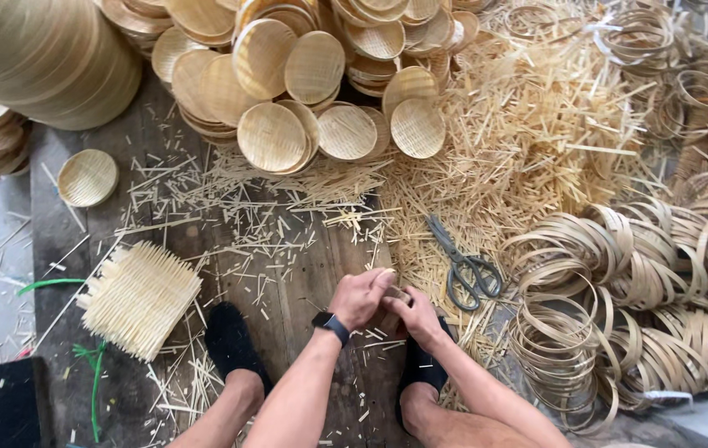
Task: The person assembles small woven bamboo bowls by placing a circular bamboo base onto a square woven mat, trimming excess strands with shears, and fitting a circular rim around the edge. The process is repeated for multiple units.
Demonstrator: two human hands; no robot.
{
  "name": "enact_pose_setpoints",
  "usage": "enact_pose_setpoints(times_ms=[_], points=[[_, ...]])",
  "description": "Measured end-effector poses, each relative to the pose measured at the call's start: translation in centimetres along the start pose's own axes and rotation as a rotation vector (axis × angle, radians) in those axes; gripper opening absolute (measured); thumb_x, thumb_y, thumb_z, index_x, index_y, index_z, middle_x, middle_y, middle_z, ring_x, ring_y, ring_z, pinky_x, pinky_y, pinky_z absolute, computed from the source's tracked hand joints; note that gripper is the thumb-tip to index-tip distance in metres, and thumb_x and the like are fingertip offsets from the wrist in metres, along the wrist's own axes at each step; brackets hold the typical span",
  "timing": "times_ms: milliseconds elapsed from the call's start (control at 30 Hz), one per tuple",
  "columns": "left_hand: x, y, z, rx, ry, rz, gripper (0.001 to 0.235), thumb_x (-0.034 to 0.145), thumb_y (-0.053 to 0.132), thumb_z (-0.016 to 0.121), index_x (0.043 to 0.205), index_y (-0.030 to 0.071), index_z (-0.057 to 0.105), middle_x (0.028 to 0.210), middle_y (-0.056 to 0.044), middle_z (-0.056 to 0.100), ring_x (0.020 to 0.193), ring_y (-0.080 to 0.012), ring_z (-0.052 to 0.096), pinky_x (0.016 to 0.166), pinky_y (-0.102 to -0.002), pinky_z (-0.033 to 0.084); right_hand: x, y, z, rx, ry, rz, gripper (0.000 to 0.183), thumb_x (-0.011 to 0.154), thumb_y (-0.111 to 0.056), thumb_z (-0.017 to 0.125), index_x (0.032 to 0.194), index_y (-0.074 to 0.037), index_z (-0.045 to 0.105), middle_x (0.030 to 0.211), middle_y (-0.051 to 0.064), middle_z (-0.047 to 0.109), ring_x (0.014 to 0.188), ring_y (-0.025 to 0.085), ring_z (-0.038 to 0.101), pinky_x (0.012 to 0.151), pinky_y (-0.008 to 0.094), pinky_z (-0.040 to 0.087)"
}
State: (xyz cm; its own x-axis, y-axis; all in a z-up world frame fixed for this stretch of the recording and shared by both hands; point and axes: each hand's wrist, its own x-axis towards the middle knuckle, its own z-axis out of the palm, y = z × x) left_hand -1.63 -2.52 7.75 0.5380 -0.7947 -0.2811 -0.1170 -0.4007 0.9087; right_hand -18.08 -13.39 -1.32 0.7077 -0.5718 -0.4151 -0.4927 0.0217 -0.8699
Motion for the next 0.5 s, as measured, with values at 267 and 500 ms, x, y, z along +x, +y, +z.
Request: enact_pose_setpoints(times_ms=[267,500], points=[[2.5,-4.4,-0.1,0.007,-0.251,0.068,0.04,0.101,0.044,0.054,0.117,0.014,0.075,0.102,-0.017,0.079,0.094,-0.0272,0.078,0.082,-0.038,0.06,-2.3,-2.1,0.6,0.344,0.018,0.269,0.042,0.083,-0.034,0.077,0.097,0.003,0.063,0.073,0.006,0.064,0.052,0.016,0.059,0.041,0.031,0.044],[6.5,-6.9,-5.8,0.11,-0.083,-0.258,0.045,0.105,0.048,0.052,0.116,0.012,0.077,0.122,-0.013,0.073,0.111,-0.023,0.069,0.094,-0.04,0.054,-3.9,-4.1,-3.3,0.836,-0.263,0.337,0.042,0.087,-0.023,0.06,0.121,0.001,0.062,0.093,0.008,0.072,0.078,0.016,0.071,0.068,0.03,0.061]])
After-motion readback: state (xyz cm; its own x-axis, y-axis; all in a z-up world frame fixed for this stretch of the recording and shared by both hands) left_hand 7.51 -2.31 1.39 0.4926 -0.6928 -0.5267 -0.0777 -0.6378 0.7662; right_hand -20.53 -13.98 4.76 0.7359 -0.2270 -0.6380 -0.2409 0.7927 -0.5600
